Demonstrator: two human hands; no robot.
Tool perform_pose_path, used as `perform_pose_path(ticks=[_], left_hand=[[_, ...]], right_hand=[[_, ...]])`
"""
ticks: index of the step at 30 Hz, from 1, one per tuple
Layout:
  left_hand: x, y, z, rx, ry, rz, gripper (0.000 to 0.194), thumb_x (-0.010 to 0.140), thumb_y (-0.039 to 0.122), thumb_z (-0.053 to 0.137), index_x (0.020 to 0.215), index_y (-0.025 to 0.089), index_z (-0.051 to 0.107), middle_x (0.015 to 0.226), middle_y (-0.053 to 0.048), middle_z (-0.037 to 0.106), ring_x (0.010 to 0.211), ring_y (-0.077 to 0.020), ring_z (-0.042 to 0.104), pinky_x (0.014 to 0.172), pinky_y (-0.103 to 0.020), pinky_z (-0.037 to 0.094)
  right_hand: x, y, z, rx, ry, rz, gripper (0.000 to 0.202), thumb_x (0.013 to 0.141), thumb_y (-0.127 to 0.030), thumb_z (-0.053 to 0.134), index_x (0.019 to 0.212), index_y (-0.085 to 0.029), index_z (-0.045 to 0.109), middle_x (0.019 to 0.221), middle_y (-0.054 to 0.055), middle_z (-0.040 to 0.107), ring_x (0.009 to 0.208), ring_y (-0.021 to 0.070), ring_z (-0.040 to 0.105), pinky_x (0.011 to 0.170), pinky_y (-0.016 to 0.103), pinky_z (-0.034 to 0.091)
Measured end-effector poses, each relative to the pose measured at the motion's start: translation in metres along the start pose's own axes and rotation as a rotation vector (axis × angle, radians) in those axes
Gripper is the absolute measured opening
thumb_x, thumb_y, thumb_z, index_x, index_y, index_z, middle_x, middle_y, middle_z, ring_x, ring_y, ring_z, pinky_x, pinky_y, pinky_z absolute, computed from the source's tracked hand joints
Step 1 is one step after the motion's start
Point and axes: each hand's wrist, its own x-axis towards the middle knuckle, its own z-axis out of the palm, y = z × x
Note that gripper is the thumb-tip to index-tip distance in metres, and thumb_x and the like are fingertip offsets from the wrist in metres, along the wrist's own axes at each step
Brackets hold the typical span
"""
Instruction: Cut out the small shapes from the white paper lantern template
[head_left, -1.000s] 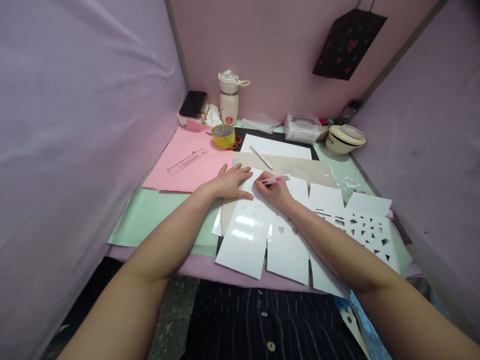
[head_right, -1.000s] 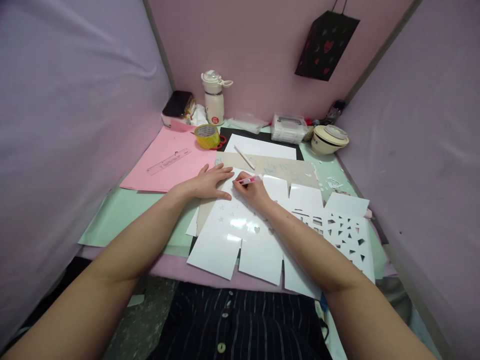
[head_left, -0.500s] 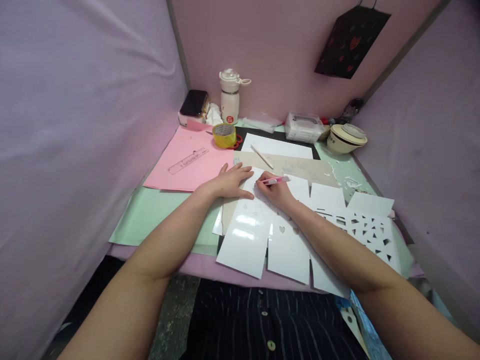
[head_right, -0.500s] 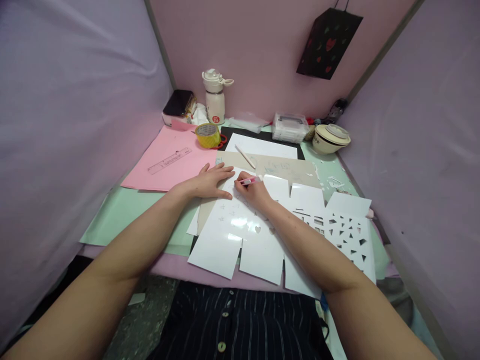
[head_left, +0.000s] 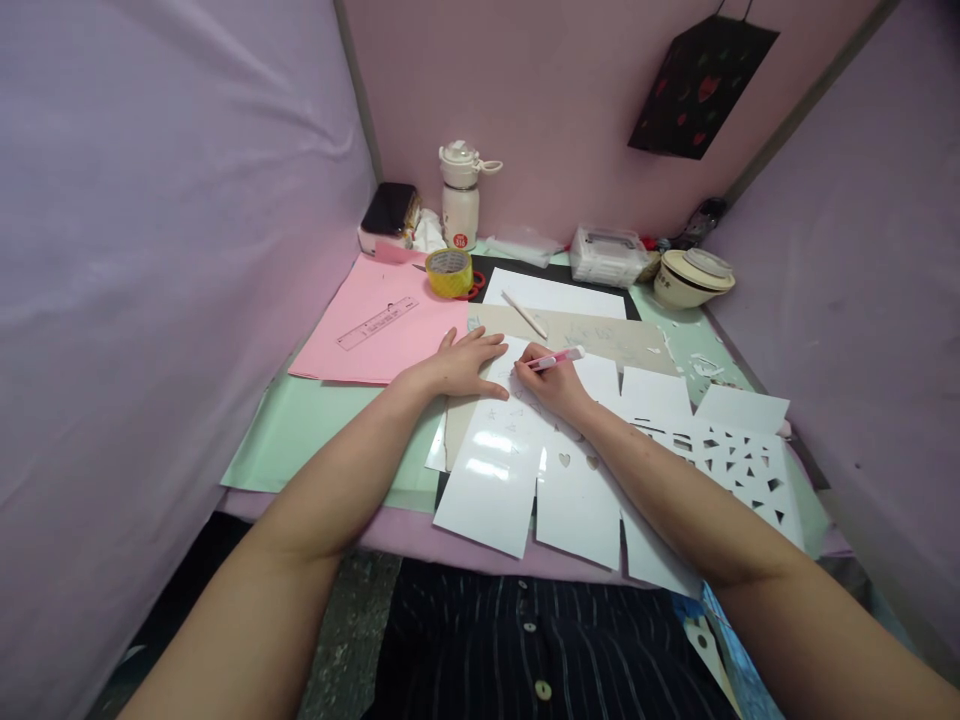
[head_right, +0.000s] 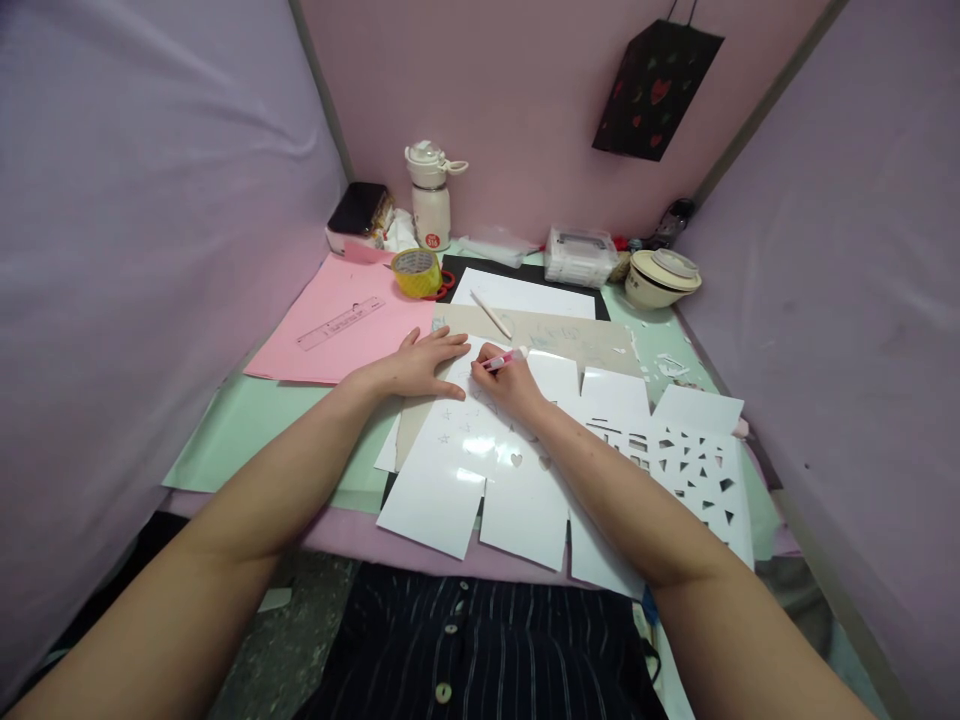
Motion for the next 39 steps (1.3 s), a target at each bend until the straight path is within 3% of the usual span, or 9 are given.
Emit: perform_pose_path(ticks=[6,11,17,21,26,31,35,37,39], left_hand=[[-0.001,0.0,-0.001,-0.005,0.002,0.002,0.092,0.077,0.074,0.058,0.152,0.027,0.033,0.163,-0.004,0.02,0.151,-0.0334,0.007,0.117,-0.063,-0.001],[-0.003,0.001,-0.005,-0.011,-0.036,0.017,0.092,0.077,0.072,0.059,0.154,0.031,0.029,0.164,-0.003,0.017,0.151,-0.0346,0.005,0.116,-0.064,-0.002],[-0.005,0.005,-0.003,0.037,-0.013,-0.011,0.091,0.08,0.075,0.053,0.155,0.034,0.023,0.164,-0.002,0.018,0.151,-0.0363,0.002,0.113,-0.068,-0.006],[-0.005,0.005,0.0,0.108,0.036,0.009,0.089,0.08,0.078,0.05,0.154,0.033,0.028,0.164,-0.003,0.018,0.151,-0.036,0.003,0.114,-0.069,-0.004],[-0.01,0.007,-0.005,0.188,0.085,-0.013,0.087,0.079,0.079,0.049,0.147,0.025,0.043,0.162,-0.006,0.024,0.15,-0.0367,0.008,0.116,-0.065,-0.006],[-0.01,0.013,-0.001,0.204,0.094,-0.041,0.086,0.082,0.078,0.045,0.148,0.023,0.04,0.16,-0.009,0.029,0.15,-0.0354,0.013,0.118,-0.06,-0.005],[-0.011,0.014,0.004,0.196,0.078,-0.039,0.093,0.082,0.08,0.042,0.152,0.019,0.033,0.161,-0.012,0.026,0.15,-0.0354,0.013,0.118,-0.06,-0.005],[-0.012,0.014,0.003,0.199,0.066,-0.046,0.095,0.081,0.081,0.042,0.152,0.019,0.033,0.161,-0.012,0.027,0.15,-0.036,0.013,0.117,-0.061,-0.006],[-0.013,0.014,0.001,0.202,0.056,-0.057,0.095,0.081,0.081,0.042,0.151,0.018,0.033,0.16,-0.013,0.027,0.15,-0.0365,0.013,0.116,-0.062,-0.007]], right_hand=[[-0.001,-0.013,-0.003,0.031,0.057,0.112,0.02,0.084,-0.04,0.056,0.076,-0.022,0.057,0.068,-0.002,0.058,0.065,0.0157,0.051,0.061,0.028,0.038],[0.007,-0.03,-0.006,0.061,0.04,0.13,0.014,0.081,-0.034,0.057,0.079,-0.021,0.062,0.069,-0.001,0.062,0.066,0.0157,0.055,0.064,0.028,0.041],[0.02,-0.038,-0.005,0.23,0.044,0.304,0.016,0.077,-0.034,0.063,0.079,-0.018,0.064,0.062,-0.001,0.059,0.057,0.0142,0.051,0.057,0.028,0.04],[0.014,-0.036,-0.006,0.266,0.047,0.306,0.017,0.075,-0.033,0.066,0.083,-0.018,0.063,0.06,-0.002,0.056,0.057,0.0143,0.051,0.056,0.027,0.041],[-0.005,-0.023,-0.03,0.18,0.011,0.19,0.039,0.091,-0.049,0.05,0.116,-0.021,0.061,0.071,0.001,0.065,0.061,0.0162,0.059,0.063,0.03,0.047],[-0.014,-0.019,-0.045,0.097,0.062,0.174,0.048,0.093,-0.06,0.044,0.119,-0.023,0.06,0.075,0.002,0.067,0.062,0.017,0.061,0.064,0.031,0.047],[-0.015,-0.024,-0.044,0.044,0.02,0.126,0.039,0.095,-0.051,0.044,0.121,-0.025,0.058,0.09,0.005,0.07,0.079,0.0209,0.064,0.074,0.034,0.047],[-0.012,-0.02,-0.044,-0.097,0.052,0.115,0.033,0.093,-0.044,0.048,0.119,-0.026,0.059,0.102,0.007,0.068,0.091,0.025,0.063,0.079,0.036,0.044],[-0.005,-0.011,-0.044,-0.253,0.111,0.144,0.028,0.088,-0.039,0.054,0.113,-0.026,0.06,0.1,0.009,0.067,0.092,0.0276,0.06,0.076,0.036,0.042]])
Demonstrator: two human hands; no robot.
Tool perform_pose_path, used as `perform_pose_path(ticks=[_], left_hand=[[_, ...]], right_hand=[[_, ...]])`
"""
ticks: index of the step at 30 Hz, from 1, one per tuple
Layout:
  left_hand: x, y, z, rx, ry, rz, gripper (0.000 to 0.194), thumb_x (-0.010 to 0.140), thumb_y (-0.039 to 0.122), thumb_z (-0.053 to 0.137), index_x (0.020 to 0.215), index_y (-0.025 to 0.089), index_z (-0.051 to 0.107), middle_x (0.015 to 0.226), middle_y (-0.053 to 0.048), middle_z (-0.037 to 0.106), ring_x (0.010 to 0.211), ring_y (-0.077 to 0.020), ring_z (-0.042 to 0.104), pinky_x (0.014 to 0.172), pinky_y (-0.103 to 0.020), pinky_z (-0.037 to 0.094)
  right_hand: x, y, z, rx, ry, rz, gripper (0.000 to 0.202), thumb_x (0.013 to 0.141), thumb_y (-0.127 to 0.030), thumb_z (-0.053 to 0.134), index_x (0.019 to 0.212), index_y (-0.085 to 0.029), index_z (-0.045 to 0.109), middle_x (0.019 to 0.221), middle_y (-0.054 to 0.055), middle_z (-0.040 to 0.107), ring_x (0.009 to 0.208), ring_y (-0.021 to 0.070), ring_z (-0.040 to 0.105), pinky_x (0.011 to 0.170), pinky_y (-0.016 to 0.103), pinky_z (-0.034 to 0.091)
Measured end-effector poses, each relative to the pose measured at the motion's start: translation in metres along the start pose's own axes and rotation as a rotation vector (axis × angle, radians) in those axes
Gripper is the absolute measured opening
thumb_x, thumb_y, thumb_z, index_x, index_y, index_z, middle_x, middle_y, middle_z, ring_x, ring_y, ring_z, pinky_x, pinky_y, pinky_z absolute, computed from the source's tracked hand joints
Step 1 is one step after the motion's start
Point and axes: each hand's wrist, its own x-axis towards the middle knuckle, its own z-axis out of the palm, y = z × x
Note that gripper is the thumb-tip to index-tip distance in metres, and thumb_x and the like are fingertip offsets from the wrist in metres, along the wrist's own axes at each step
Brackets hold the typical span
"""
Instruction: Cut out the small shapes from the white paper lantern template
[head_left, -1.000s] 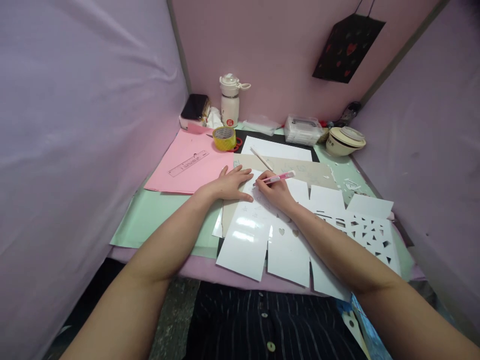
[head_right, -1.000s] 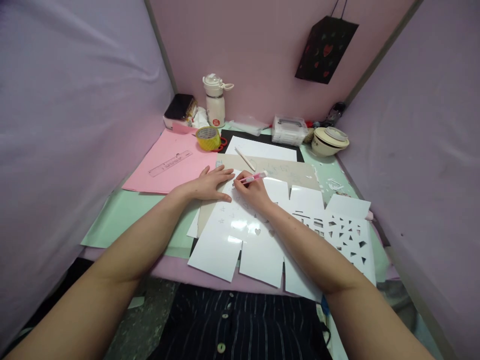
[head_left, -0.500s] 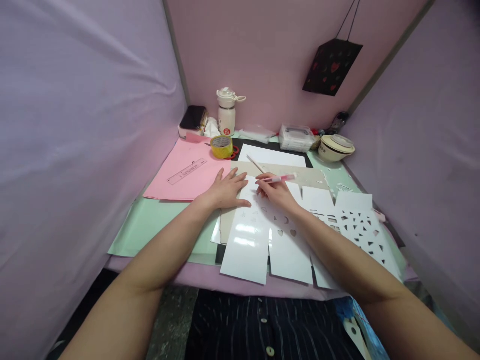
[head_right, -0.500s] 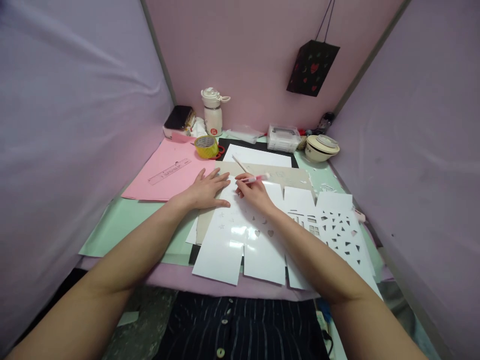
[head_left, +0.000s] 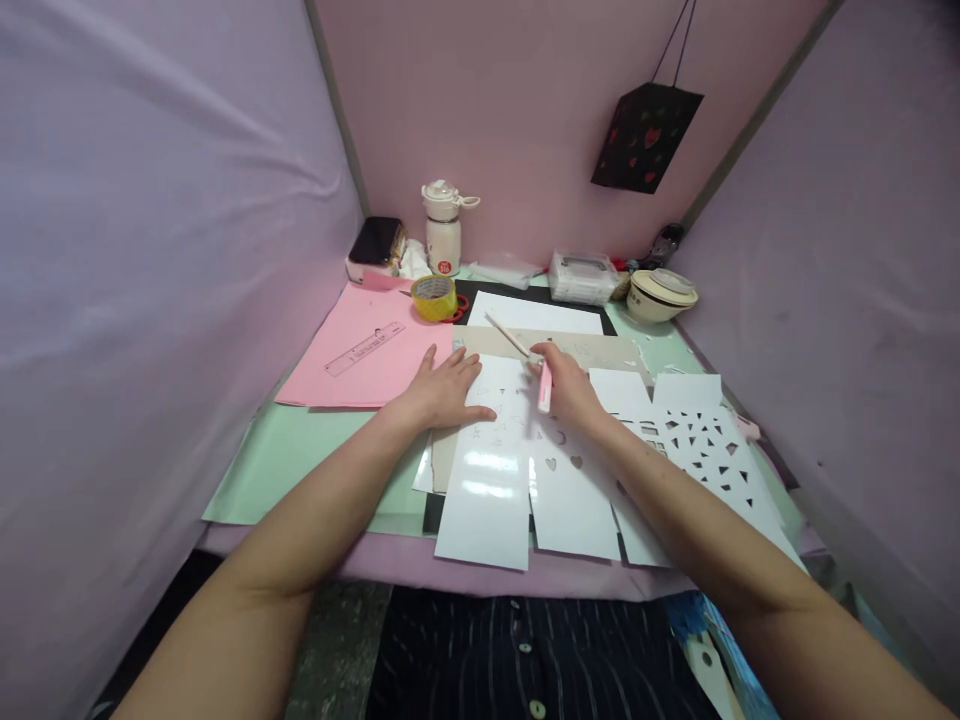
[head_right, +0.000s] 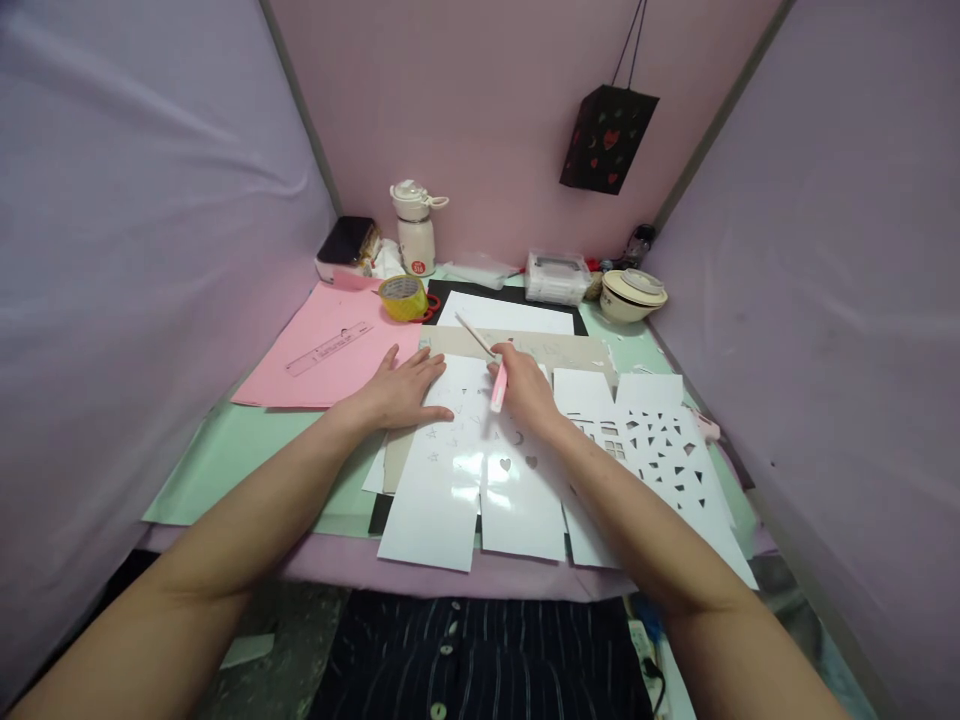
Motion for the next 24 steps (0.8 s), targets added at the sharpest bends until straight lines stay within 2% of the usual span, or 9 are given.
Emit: perform_pose_path(ticks=[3,6,8,11,13,16,19,22,24], left_hand=[[-0.001,0.001,-0.002,0.001,-0.006,-0.018,0.095,0.081,0.08,0.043,0.151,0.017,0.033,0.16,-0.014,0.028,0.15,-0.0364,0.012,0.116,-0.064,-0.007],[-0.002,0.002,-0.003,-0.002,-0.015,-0.034,0.094,0.081,0.08,0.043,0.151,0.019,0.033,0.161,-0.014,0.026,0.15,-0.0351,0.012,0.116,-0.063,-0.007],[-0.002,0.002,-0.003,-0.005,-0.022,-0.042,0.094,0.081,0.08,0.044,0.151,0.018,0.033,0.161,-0.014,0.025,0.15,-0.0352,0.012,0.116,-0.064,-0.007],[-0.002,0.003,-0.003,-0.015,-0.027,-0.048,0.096,0.08,0.081,0.044,0.151,0.017,0.033,0.161,-0.014,0.025,0.15,-0.0363,0.011,0.116,-0.065,-0.006],[-0.002,0.003,-0.003,-0.023,-0.035,-0.055,0.097,0.08,0.081,0.044,0.151,0.016,0.032,0.161,-0.014,0.024,0.15,-0.037,0.009,0.116,-0.065,-0.005],[-0.003,0.004,-0.001,-0.032,-0.042,-0.084,0.102,0.077,0.082,0.044,0.152,0.014,0.031,0.163,-0.017,0.016,0.151,-0.0372,0.005,0.117,-0.063,-0.001],[-0.004,0.005,0.002,-0.043,-0.039,-0.106,0.109,0.073,0.086,0.045,0.151,0.012,0.029,0.163,-0.02,0.011,0.151,-0.0372,0.003,0.118,-0.061,0.001],[-0.005,0.008,0.002,-0.043,-0.032,-0.118,0.11,0.073,0.086,0.045,0.151,0.011,0.029,0.162,-0.022,0.016,0.151,-0.0366,0.007,0.118,-0.06,0.0],[-0.005,0.009,0.001,-0.033,-0.033,-0.119,0.109,0.074,0.085,0.045,0.151,0.009,0.03,0.161,-0.023,0.018,0.151,-0.0362,0.009,0.119,-0.059,0.001]], right_hand=[[0.019,0.011,0.007,-0.096,-0.014,0.034,0.022,0.082,-0.033,0.06,0.102,-0.025,0.057,0.085,0.006,0.065,0.081,0.0258,0.057,0.067,0.032,0.037],[0.038,0.017,0.007,-0.108,-0.067,0.074,0.025,0.076,-0.03,0.065,0.098,-0.026,0.054,0.076,0.001,0.064,0.07,0.0222,0.054,0.062,0.03,0.034],[0.047,0.02,-0.002,-0.115,-0.122,0.101,0.029,0.069,-0.028,0.07,0.093,-0.026,0.054,0.071,-0.001,0.064,0.065,0.0202,0.052,0.061,0.029,0.033],[0.059,0.026,-0.025,-0.145,-0.274,0.104,0.03,0.059,-0.025,0.075,0.08,-0.024,0.054,0.064,-0.003,0.058,0.059,0.0175,0.048,0.058,0.028,0.032],[0.065,0.026,-0.038,-0.153,-0.349,0.041,0.027,0.057,-0.019,0.072,0.076,-0.023,0.053,0.061,-0.004,0.055,0.058,0.0165,0.046,0.058,0.028,0.031],[0.077,0.011,-0.044,-0.183,-0.278,-0.145,0.021,0.064,-0.013,0.063,0.081,-0.024,0.054,0.062,-0.003,0.055,0.061,0.0175,0.046,0.064,0.029,0.032],[0.093,-0.012,-0.037,-0.227,-0.184,-0.296,0.019,0.071,-0.009,0.059,0.084,-0.024,0.056,0.061,-0.002,0.054,0.066,0.0194,0.049,0.077,0.035,0.034],[0.101,-0.028,-0.027,-0.246,-0.05,-0.347,0.016,0.072,-0.014,0.067,0.08,-0.023,0.056,0.068,0.001,0.056,0.082,0.0244,0.054,0.09,0.042,0.032],[0.093,-0.034,-0.018,-0.16,0.076,-0.311,0.012,0.077,-0.025,0.068,0.082,-0.023,0.057,0.078,0.004,0.06,0.09,0.0255,0.054,0.09,0.043,0.035]])
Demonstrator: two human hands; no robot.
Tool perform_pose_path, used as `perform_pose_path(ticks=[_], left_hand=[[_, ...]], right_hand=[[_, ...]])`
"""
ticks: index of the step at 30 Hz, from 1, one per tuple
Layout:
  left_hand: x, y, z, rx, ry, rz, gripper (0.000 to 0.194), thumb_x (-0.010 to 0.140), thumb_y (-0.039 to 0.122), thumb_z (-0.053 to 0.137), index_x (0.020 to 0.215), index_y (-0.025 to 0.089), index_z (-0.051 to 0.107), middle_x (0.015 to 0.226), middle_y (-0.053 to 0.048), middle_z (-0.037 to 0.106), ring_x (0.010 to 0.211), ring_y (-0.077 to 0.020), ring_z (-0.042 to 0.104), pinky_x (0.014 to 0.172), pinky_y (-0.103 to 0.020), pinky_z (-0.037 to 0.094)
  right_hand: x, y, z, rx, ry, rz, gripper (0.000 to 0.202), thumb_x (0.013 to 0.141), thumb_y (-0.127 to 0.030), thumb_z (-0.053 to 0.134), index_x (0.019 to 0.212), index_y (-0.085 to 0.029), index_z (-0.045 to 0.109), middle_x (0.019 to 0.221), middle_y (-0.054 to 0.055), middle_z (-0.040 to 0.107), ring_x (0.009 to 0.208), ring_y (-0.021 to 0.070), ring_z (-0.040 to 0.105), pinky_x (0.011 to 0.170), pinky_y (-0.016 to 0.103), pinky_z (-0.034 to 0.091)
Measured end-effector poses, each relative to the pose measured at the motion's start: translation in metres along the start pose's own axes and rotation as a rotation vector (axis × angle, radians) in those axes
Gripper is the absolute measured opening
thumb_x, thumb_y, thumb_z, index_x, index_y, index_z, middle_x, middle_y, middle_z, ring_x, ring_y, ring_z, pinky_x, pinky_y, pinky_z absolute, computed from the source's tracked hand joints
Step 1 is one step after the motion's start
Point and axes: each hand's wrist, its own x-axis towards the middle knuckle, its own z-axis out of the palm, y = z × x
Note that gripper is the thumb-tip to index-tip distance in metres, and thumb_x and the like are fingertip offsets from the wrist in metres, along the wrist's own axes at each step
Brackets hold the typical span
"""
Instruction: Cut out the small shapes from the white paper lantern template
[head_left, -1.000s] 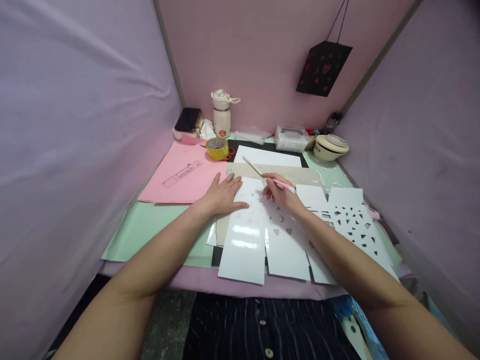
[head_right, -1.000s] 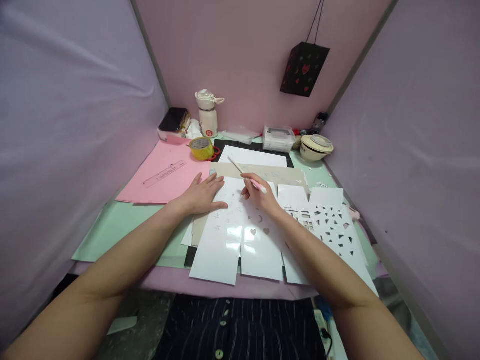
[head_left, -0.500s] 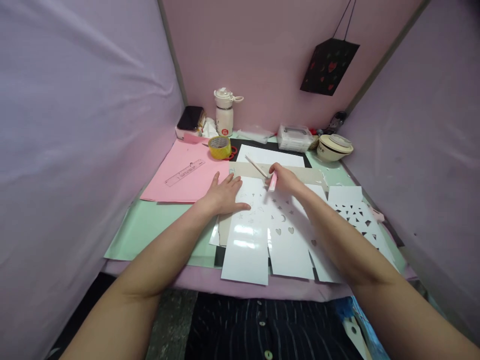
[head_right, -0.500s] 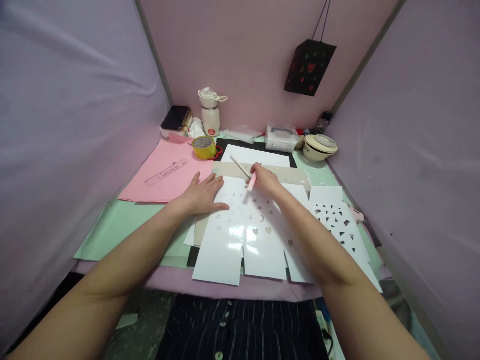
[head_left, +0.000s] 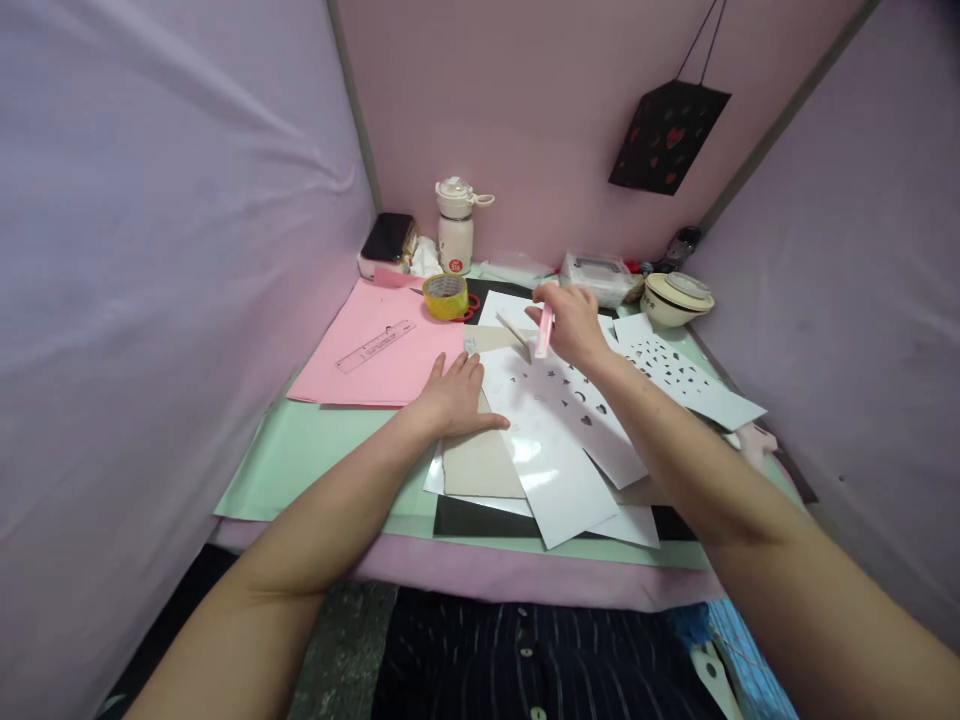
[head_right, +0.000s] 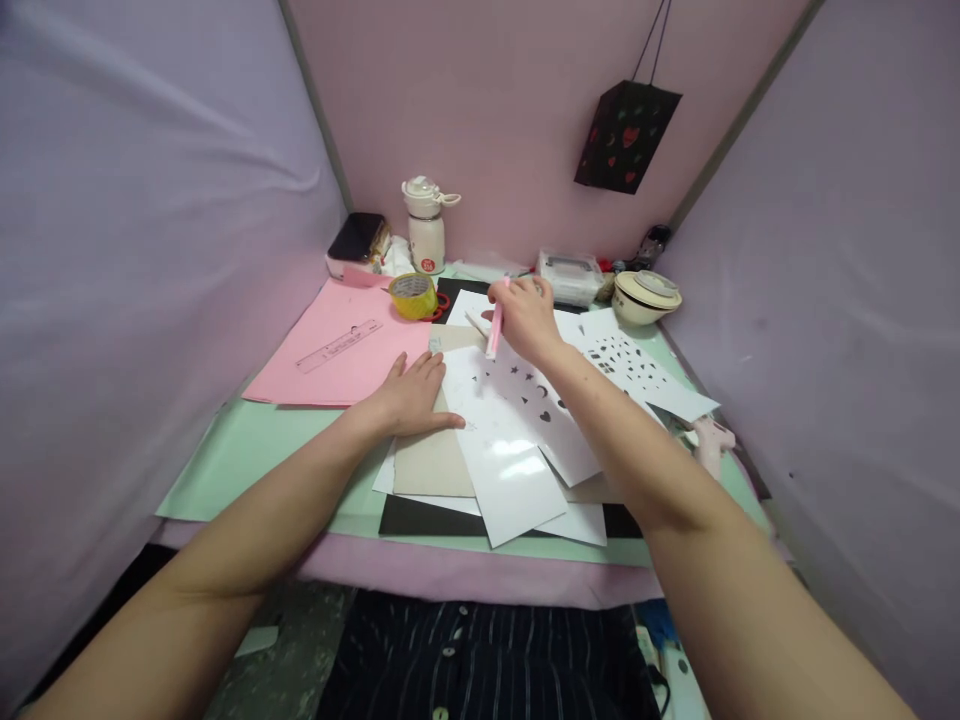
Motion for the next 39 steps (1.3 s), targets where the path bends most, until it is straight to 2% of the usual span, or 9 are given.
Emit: perform_pose_path(ticks=[2,3,5,7,9,13,17,24,39], left_hand=[[-0.001,0.002,-0.001,0.011,0.005,0.004,0.109,0.074,0.085,0.045,0.15,0.008,0.032,0.16,-0.023,0.022,0.15,-0.0371,0.01,0.118,-0.059,0.001],[-0.002,0.003,-0.001,0.017,0.012,0.005,0.109,0.074,0.085,0.046,0.149,0.008,0.034,0.159,-0.023,0.024,0.15,-0.0377,0.011,0.119,-0.059,0.001],[-0.003,0.004,-0.001,0.03,0.031,-0.003,0.108,0.073,0.086,0.045,0.149,0.009,0.035,0.157,-0.023,0.029,0.149,-0.0383,0.012,0.118,-0.058,0.0],[-0.003,0.006,0.0,0.039,0.041,-0.016,0.107,0.073,0.086,0.045,0.15,0.012,0.033,0.156,-0.022,0.031,0.149,-0.0379,0.013,0.118,-0.058,0.0],[-0.003,0.006,0.001,0.039,0.04,-0.023,0.103,0.076,0.084,0.043,0.151,0.014,0.031,0.157,-0.02,0.032,0.149,-0.0375,0.014,0.118,-0.058,0.0],[-0.002,0.004,0.0,0.022,0.026,-0.009,0.096,0.08,0.079,0.041,0.151,0.015,0.032,0.159,-0.018,0.028,0.15,-0.0361,0.013,0.119,-0.059,0.001],[-0.003,0.001,-0.003,-0.01,0.0,0.017,0.101,0.08,0.078,0.044,0.148,0.005,0.033,0.16,-0.023,0.02,0.15,-0.0357,0.012,0.119,-0.059,0.002],[-0.002,0.0,-0.006,-0.032,-0.024,0.013,0.099,0.076,0.079,0.05,0.149,0.013,0.035,0.162,-0.019,0.019,0.15,-0.0356,0.013,0.119,-0.058,0.001],[-0.001,-0.002,-0.003,0.001,-0.001,0.018,0.093,0.079,0.076,0.049,0.146,0.013,0.037,0.161,-0.019,0.022,0.15,-0.035,0.015,0.118,-0.061,0.003]], right_hand=[[-0.018,-0.01,0.01,0.205,0.053,0.141,0.017,0.089,-0.04,0.057,0.089,-0.023,0.059,0.078,0.003,0.061,0.079,0.0216,0.055,0.08,0.038,0.041],[-0.029,-0.016,0.017,0.369,0.017,0.208,0.028,0.093,-0.048,0.048,0.097,-0.024,0.06,0.076,0.003,0.061,0.072,0.0194,0.055,0.073,0.035,0.043],[-0.052,-0.027,0.032,0.607,-0.067,0.387,0.047,0.093,-0.061,0.039,0.096,-0.022,0.065,0.067,0.002,0.056,0.059,0.0165,0.05,0.057,0.031,0.041],[-0.071,-0.036,0.048,0.73,-0.077,0.54,0.052,0.091,-0.063,0.041,0.089,-0.019,0.068,0.059,0.001,0.05,0.05,0.0146,0.044,0.049,0.029,0.038],[-0.083,-0.04,0.06,0.744,-0.042,0.613,0.046,0.088,-0.058,0.047,0.085,-0.018,0.069,0.059,0.001,0.052,0.051,0.0151,0.046,0.05,0.03,0.04],[-0.091,-0.039,0.067,0.577,-0.007,0.502,0.018,0.079,-0.035,0.056,0.082,-0.021,0.066,0.075,0.003,0.065,0.071,0.0198,0.06,0.067,0.031,0.047],[-0.094,-0.037,0.066,0.497,-0.011,0.428,0.006,0.075,-0.028,0.056,0.078,-0.023,0.057,0.07,-0.001,0.061,0.067,0.0182,0.057,0.066,0.031,0.044],[-0.096,-0.04,0.066,0.424,-0.035,0.35,0.013,0.077,-0.03,0.056,0.069,-0.023,0.05,0.066,-0.003,0.056,0.064,0.0166,0.052,0.064,0.029,0.04],[-0.098,-0.037,0.069,0.42,-0.044,0.269,0.013,0.08,-0.028,0.055,0.07,-0.022,0.049,0.063,-0.003,0.052,0.06,0.0148,0.049,0.059,0.029,0.036]])
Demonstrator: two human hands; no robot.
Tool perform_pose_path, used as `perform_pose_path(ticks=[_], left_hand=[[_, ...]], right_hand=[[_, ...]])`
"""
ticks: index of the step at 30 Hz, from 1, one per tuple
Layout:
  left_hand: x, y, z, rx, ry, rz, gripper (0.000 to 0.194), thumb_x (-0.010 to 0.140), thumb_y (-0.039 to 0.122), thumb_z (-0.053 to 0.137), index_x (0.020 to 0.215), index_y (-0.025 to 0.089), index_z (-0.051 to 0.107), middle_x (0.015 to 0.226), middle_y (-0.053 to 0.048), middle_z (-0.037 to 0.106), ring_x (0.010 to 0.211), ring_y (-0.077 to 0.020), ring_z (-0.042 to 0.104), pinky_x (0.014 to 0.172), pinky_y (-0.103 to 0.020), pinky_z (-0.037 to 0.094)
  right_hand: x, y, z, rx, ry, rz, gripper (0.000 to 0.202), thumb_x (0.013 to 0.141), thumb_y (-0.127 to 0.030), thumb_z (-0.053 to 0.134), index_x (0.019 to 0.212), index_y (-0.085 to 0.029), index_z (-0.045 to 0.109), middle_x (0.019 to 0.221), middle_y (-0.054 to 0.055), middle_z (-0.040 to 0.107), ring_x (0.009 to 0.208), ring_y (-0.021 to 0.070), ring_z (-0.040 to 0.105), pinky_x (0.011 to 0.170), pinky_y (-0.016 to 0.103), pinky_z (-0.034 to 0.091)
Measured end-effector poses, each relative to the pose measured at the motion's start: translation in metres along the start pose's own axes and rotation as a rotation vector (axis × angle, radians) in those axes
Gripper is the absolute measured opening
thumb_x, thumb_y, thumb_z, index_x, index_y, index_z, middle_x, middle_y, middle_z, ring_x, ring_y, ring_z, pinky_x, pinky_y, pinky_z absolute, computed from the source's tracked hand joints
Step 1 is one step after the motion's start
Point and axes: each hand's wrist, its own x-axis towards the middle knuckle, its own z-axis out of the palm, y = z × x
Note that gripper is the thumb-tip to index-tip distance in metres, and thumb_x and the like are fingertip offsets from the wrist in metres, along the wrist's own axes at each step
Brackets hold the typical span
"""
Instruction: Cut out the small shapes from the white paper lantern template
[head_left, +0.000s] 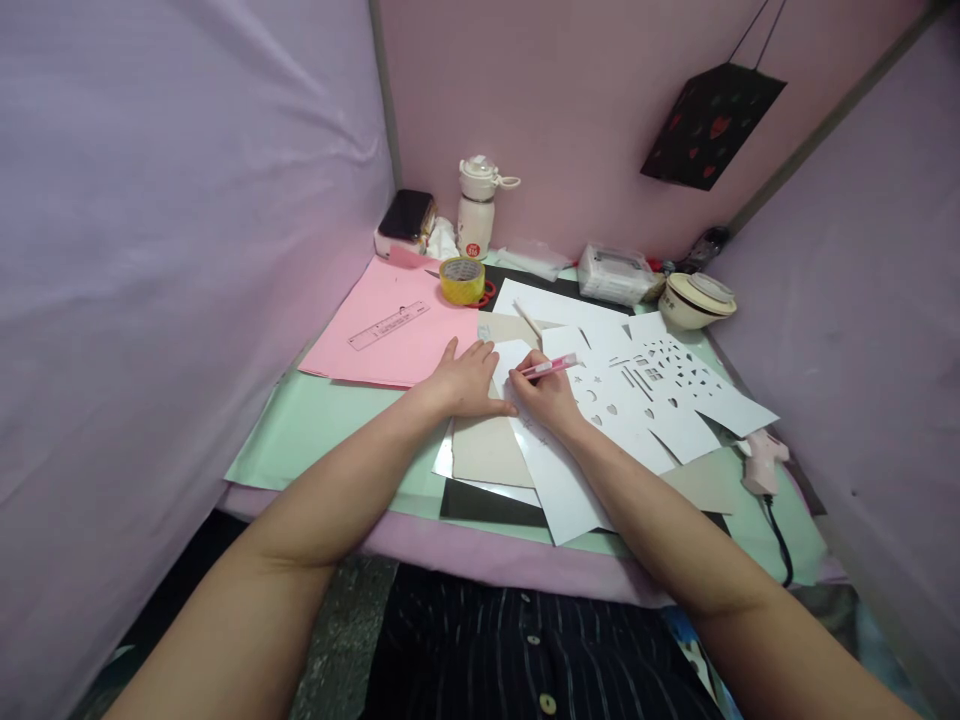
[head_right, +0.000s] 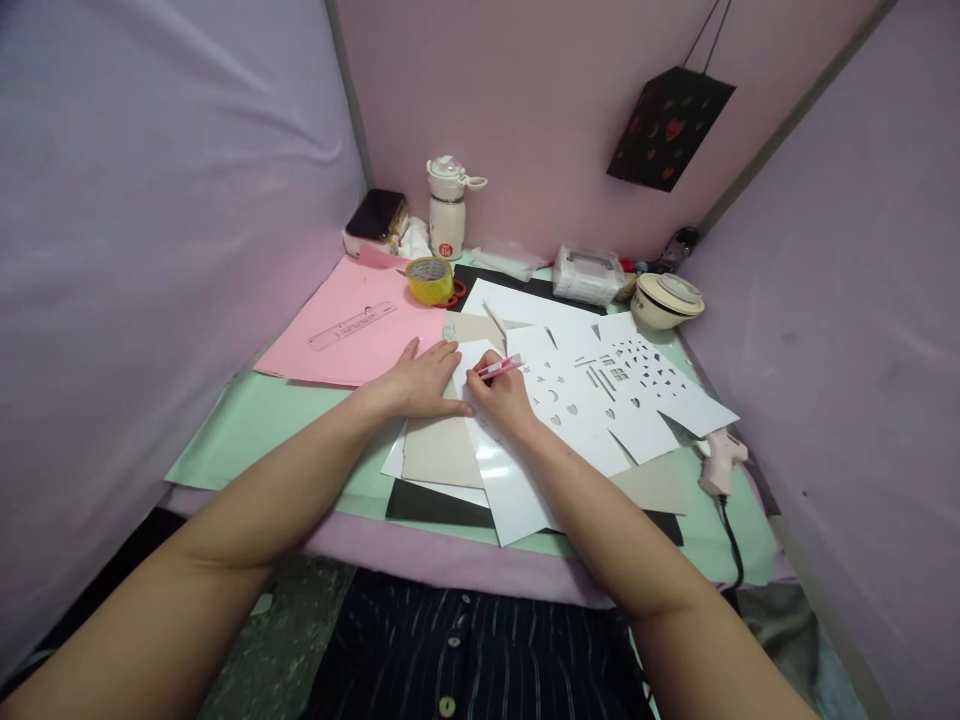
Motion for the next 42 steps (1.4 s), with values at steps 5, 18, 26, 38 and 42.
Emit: perform_pose_path(ticks=[5,18,26,38,42], left_hand=[[-0.0002,0.0009,-0.0004,0.01,-0.006,-0.01,0.092,0.08,0.076,0.049,0.146,0.014,0.037,0.161,-0.018,0.021,0.15,-0.0339,0.015,0.118,-0.061,0.004],[0.0018,0.0009,0.0004,0.01,-0.021,-0.011,0.099,0.077,0.08,0.048,0.147,0.01,0.036,0.161,-0.019,0.021,0.149,-0.0357,0.015,0.117,-0.063,0.004],[0.0018,0.0,0.0013,0.003,-0.01,-0.01,0.098,0.076,0.08,0.049,0.146,0.012,0.038,0.161,-0.019,0.022,0.149,-0.034,0.015,0.117,-0.064,0.003],[0.0039,-0.003,0.0048,-0.007,0.001,0.002,0.1,0.074,0.081,0.048,0.145,0.011,0.038,0.161,-0.02,0.022,0.149,-0.0361,0.015,0.117,-0.064,0.003],[0.0036,-0.0031,0.0052,-0.011,0.007,-0.004,0.097,0.074,0.08,0.049,0.144,0.014,0.039,0.161,-0.019,0.022,0.149,-0.0353,0.015,0.117,-0.063,0.003]], right_hand=[[-0.0022,-0.0025,-0.0008,-0.006,-0.041,-0.025,0.014,0.082,-0.028,0.054,0.071,-0.022,0.047,0.065,-0.003,0.051,0.061,0.0145,0.047,0.058,0.029,0.035],[-0.0034,0.0017,-0.0001,-0.065,-0.08,-0.052,0.016,0.081,-0.027,0.052,0.07,-0.023,0.042,0.062,-0.004,0.046,0.055,0.0127,0.041,0.054,0.028,0.031],[-0.003,0.0017,-0.0005,-0.078,-0.088,-0.048,0.016,0.08,-0.026,0.052,0.07,-0.023,0.04,0.06,-0.004,0.044,0.054,0.0125,0.039,0.053,0.028,0.029],[-0.0037,0.0024,-0.002,-0.095,-0.099,-0.056,0.017,0.08,-0.026,0.052,0.069,-0.023,0.039,0.061,-0.004,0.045,0.055,0.013,0.039,0.054,0.028,0.029],[-0.0034,0.002,-0.0024,-0.09,-0.103,-0.066,0.017,0.08,-0.025,0.051,0.069,-0.023,0.038,0.061,-0.004,0.044,0.055,0.0131,0.039,0.054,0.029,0.029]])
